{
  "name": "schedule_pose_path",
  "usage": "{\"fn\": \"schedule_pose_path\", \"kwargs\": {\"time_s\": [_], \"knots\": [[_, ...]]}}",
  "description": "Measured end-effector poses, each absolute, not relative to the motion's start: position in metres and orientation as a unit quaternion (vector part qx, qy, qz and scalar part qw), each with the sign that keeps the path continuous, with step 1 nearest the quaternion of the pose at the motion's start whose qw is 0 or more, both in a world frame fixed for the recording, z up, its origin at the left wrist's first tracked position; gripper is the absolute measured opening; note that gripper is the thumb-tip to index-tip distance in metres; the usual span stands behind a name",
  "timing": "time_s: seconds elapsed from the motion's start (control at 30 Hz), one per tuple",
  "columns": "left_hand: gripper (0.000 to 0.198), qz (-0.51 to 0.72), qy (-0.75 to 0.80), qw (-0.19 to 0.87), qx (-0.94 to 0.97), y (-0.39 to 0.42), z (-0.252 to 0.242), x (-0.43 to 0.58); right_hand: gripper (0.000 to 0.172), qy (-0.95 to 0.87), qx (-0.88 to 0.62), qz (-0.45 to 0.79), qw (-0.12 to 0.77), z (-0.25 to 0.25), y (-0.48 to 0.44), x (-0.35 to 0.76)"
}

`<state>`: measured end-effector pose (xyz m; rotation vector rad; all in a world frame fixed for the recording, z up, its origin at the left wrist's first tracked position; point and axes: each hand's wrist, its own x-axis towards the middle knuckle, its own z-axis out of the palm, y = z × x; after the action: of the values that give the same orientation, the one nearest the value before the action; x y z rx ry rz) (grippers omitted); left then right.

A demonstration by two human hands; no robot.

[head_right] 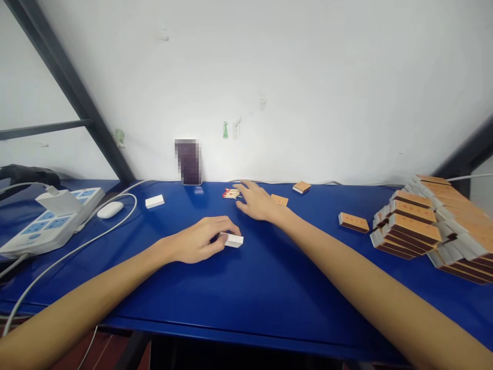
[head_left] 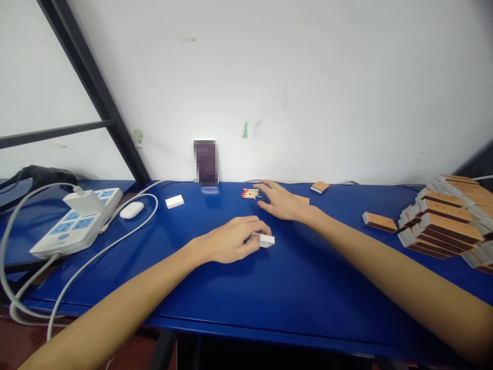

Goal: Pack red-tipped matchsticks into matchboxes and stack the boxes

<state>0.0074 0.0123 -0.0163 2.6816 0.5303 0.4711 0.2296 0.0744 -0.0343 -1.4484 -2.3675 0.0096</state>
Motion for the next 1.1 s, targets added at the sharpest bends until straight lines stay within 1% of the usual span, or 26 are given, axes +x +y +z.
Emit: {"fn": "schedule_pose_path", "kwargs": {"time_s": [0.07,0.13,0.17,0.27,0.33,0.5,0.63,0.7,0.8,0.87,0.97,1.03,1.1], "knots": [[0.030,0.186,0.197,0.182,0.945,0.015,-0.020,0.007,0.065,-0.834,-0.516,0.052,0.188,-0.037,0.095,0.218],[0.030,0.200,0.211,0.183,0.939,0.017,-0.025,0.008,0.070,-0.833,-0.512,0.088,0.189,-0.038,0.112,0.210],[0.030,0.203,0.217,0.177,0.938,0.018,-0.028,0.009,0.068,-0.834,-0.509,0.096,0.189,-0.037,0.118,0.207],[0.027,0.189,0.227,0.131,0.946,0.019,-0.032,0.011,0.052,-0.835,-0.504,0.109,0.191,-0.035,0.123,0.202],[0.024,0.169,0.222,0.100,0.955,0.018,-0.032,0.012,0.044,-0.833,-0.506,0.111,0.195,-0.034,0.118,0.200],[0.024,0.116,0.217,0.078,0.966,0.006,-0.029,0.015,0.035,-0.830,-0.498,0.105,0.228,-0.038,0.086,0.201],[0.022,0.091,0.232,0.052,0.967,-0.012,-0.025,0.021,0.032,-0.837,-0.466,0.127,0.258,-0.044,0.055,0.207],[0.021,0.104,0.238,0.046,0.965,-0.018,-0.022,0.023,0.033,-0.843,-0.450,0.133,0.262,-0.048,0.042,0.210],[0.022,0.159,0.248,0.054,0.954,-0.014,-0.018,0.022,0.035,-0.859,-0.427,0.123,0.254,-0.052,0.030,0.215],[0.026,0.210,0.272,0.056,0.937,-0.001,-0.017,0.017,0.035,-0.870,-0.410,0.113,0.250,-0.053,0.028,0.218],[0.030,0.253,0.307,0.074,0.914,0.027,-0.020,0.005,0.034,-0.864,-0.408,0.095,0.280,-0.051,0.026,0.221],[0.030,0.264,0.318,0.094,0.906,0.043,-0.025,-0.004,0.029,-0.847,-0.427,0.072,0.308,-0.049,0.024,0.223],[0.033,0.264,0.336,0.113,0.897,0.052,-0.028,-0.009,0.019,-0.830,-0.454,0.051,0.321,-0.047,0.019,0.226]]}}
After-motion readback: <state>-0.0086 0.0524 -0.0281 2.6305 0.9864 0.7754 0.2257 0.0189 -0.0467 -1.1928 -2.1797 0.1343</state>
